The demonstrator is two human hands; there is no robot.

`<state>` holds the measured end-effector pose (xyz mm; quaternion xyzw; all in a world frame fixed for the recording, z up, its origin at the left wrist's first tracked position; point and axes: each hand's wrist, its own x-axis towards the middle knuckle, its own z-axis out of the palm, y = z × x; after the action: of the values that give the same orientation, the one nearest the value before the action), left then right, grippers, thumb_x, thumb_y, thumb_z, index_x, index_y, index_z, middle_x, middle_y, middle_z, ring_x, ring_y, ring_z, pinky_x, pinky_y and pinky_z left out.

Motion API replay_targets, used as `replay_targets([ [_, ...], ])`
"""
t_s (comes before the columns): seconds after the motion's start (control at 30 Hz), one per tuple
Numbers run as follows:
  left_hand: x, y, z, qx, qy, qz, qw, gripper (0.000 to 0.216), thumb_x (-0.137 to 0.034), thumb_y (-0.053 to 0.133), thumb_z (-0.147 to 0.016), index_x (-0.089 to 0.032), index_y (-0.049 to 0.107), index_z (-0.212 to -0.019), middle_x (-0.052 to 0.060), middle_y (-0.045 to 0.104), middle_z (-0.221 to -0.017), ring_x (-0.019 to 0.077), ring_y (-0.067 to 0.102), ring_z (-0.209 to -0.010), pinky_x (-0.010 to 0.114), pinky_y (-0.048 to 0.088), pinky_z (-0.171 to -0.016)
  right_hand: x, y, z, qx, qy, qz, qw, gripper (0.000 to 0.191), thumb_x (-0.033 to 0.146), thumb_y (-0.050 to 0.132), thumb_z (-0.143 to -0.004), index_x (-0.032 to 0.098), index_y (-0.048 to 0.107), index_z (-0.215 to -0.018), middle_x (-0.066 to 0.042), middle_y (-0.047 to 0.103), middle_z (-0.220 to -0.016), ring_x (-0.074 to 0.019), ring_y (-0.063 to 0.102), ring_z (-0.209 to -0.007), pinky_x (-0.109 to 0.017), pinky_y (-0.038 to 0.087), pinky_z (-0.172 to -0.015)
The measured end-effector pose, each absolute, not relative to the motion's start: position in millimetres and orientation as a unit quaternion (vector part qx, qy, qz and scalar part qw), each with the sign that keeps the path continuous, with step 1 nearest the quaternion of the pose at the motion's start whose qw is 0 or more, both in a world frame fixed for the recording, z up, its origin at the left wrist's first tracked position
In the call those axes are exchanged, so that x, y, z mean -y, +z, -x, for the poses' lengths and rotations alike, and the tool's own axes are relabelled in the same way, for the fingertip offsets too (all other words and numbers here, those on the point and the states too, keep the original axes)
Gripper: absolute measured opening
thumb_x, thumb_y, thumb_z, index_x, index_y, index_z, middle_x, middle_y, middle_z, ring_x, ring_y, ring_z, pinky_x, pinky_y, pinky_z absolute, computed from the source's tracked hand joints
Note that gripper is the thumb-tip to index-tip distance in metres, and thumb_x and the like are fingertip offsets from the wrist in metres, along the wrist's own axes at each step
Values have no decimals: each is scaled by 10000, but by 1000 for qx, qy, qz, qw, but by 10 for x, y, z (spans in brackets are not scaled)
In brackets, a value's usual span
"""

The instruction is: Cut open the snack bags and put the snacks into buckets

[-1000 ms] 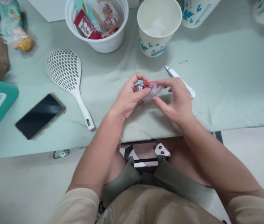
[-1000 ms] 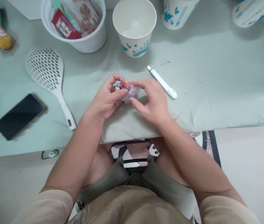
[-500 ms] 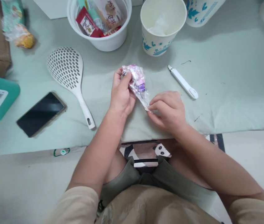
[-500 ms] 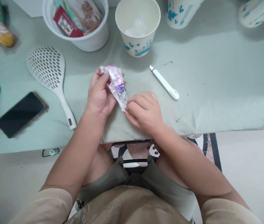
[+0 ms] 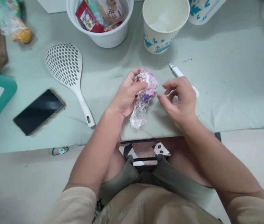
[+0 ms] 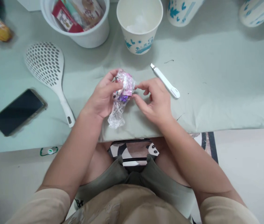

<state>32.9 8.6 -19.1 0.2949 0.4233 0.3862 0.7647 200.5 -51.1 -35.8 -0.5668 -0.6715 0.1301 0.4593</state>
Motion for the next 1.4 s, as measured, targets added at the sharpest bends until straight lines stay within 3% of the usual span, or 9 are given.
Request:
replay_targets([
  [0.13,-46,-223,-319,-392,347,-339,782,603,-63,799,-689,-273,634,-1229,29,724,-1145,326,699,-1270,448,616,-1028,475,-444,-2029,686,145,555,448,120,269,724,-867,208,706,-969,-47,683,-885,-164,600,-727,-307,488,-571],
  [0.2,-42,-236,-315,-381,344,-348,784,645,-30,807,-657,-284,653,-1230,22,724,-1122,330,682,-1292,450,600,-1052,479,-454,-2036,687,157,564,430,53,267,684,-903,225,709,-925,-39,675,-843,-171,605,-721,-329,514,-624],
  [0.3,-44,-244,-309,-382,335,-353,785,689,8,801,-622,-285,665,-1230,20,719,-1077,329,680,-1287,457,586,-1071,484,-446,-2058,686,165,578,410,96,275,629,-944,240,693,-882,-30,656,-779,-178,597,-690,-339,497,-629],
  [0.43,-42,-240,-308,-388,322,-347,791,723,33,782,-605,-285,667,-1244,23,718,-1048,334,683,-1284,475,583,-1080,475,-442,-2068,690,151,564,428,120,285,594,-968,244,650,-870,-38,667,-798,-184,604,-708,-336,475,-613],
  [0.57,-39,-218,-314,-388,326,-318,801,732,28,796,-612,-267,659,-1268,54,723,-1087,373,653,-1341,488,589,-1076,472,-449,-2056,722,162,515,433,83,305,701,-908,235,690,-950,-56,715,-856,-206,641,-777,-358,531,-696],
  [0.8,-46,-211,-291,-397,306,-350,791,762,29,770,-609,-270,657,-1300,45,725,-1051,358,695,-1270,484,606,-1051,501,-396,-2077,712,159,560,392,156,277,609,-955,240,753,-906,-49,737,-842,-196,654,-752,-360,522,-711],
  [1.07,-67,-208,-151,-402,250,-390,790,831,22,837,-545,-253,686,-1315,56,732,-1022,372,722,-1221,496,587,-1073,450,-497,-2183,622,183,619,443,261,462,529,-1035,244,663,-986,-36,666,-826,-170,608,-699,-335,516,-631],
  [1.23,-81,-153,-45,-376,241,-432,783,737,-66,882,-572,-240,721,-1270,66,746,-1117,341,722,-1201,462,580,-1086,378,-637,-2266,596,209,610,479,339,549,477,-1061,241,610,-1014,-11,603,-783,-142,596,-624,-317,507,-574],
  [1.4,-74,-126,-27,-400,265,-410,776,635,-58,835,-602,-229,723,-1203,56,759,-1066,329,738,-1175,440,594,-1050,324,-678,-2253,589,149,631,483,364,546,356,-1102,261,582,-1121,-49,650,-898,-159,659,-730,-305,521,-581],
])
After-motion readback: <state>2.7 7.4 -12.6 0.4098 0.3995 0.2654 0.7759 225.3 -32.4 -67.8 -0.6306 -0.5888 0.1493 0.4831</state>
